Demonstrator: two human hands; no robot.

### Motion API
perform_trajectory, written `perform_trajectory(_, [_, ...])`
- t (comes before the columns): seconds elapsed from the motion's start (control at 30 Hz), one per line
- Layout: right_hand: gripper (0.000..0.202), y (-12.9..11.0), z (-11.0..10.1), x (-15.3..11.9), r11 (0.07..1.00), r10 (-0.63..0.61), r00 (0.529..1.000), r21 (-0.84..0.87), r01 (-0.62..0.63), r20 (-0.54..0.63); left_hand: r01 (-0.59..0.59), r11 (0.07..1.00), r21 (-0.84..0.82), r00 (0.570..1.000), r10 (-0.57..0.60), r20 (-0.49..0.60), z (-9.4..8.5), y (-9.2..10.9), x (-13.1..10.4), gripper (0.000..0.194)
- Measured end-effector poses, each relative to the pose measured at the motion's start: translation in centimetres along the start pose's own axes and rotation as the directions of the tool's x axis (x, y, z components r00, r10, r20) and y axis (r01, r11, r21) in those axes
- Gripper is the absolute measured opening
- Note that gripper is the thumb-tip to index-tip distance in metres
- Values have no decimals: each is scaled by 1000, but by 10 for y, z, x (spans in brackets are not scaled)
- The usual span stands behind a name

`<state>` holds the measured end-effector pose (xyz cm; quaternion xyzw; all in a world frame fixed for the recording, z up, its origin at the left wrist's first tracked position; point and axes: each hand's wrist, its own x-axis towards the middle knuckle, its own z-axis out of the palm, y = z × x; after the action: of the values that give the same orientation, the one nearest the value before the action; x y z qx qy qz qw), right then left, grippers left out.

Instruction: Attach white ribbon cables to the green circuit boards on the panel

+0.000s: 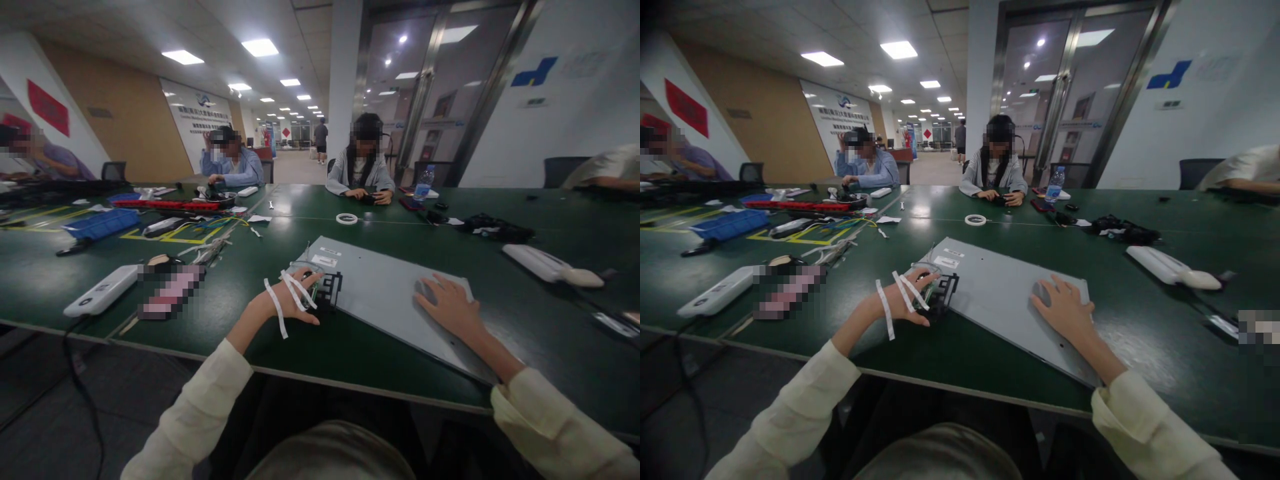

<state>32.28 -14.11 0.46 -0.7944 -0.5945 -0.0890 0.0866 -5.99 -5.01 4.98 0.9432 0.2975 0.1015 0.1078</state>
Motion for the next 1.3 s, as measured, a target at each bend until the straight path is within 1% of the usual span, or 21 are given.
perform_trajectory(0.17, [52, -8, 1, 3, 999, -48, 999, 16, 48, -7, -16, 1000, 10, 1000, 16, -13, -13, 10, 18, 109])
perform_trajectory(0.27, [53, -13, 3, 5, 997, -80, 997, 24, 80, 6, -20, 999, 25, 1000, 20, -8, -14, 21, 33, 106])
perform_trajectory(0.33, [54, -16, 5, 6, 994, -105, 994, 30, 104, 16, -21, 999, 43, 1000, 21, 13, -10, 26, 43, 103])
perform_trajectory(0.43, [54, -20, 6, 8, 989, -141, 990, 38, 140, 25, -2, 997, 74, 999, -1, 46, 0, 32, 57, 106])
perform_trajectory(0.53, [55, -27, 6, 9, 982, -186, 982, 50, 184, 33, 15, 996, 90, 998, -21, 65, 11, 36, 65, 107])
perform_trajectory(0.63, [56, -34, 7, 10, 971, -234, 972, 64, 231, 27, 28, 996, 83, 996, -34, 78, 18, 37, 62, 104])
perform_trajectory(0.77, [56, -42, 8, 14, 963, -261, 965, 70, 260, 10, 50, 997, 53, 996, -54, 66, 22, 36, 52, 103])
perform_trajectory(0.9, [55, -47, 9, 18, 966, -252, 968, 67, 251, 13, 91, 995, 36, 995, -92, 26, 25, 34, 46, 99])
perform_trajectory(1.13, [54, -50, 12, 29, 970, -234, 972, 73, 233, 5, 142, 990, 5, 990, -142, -5, 29, 31, 46, 102])
perform_trajectory(1.3, [55, -50, 15, 43, 964, -243, 970, 116, 241, 6, 151, 987, -63, 988, -153, -30, 28, 25, 44, 103])
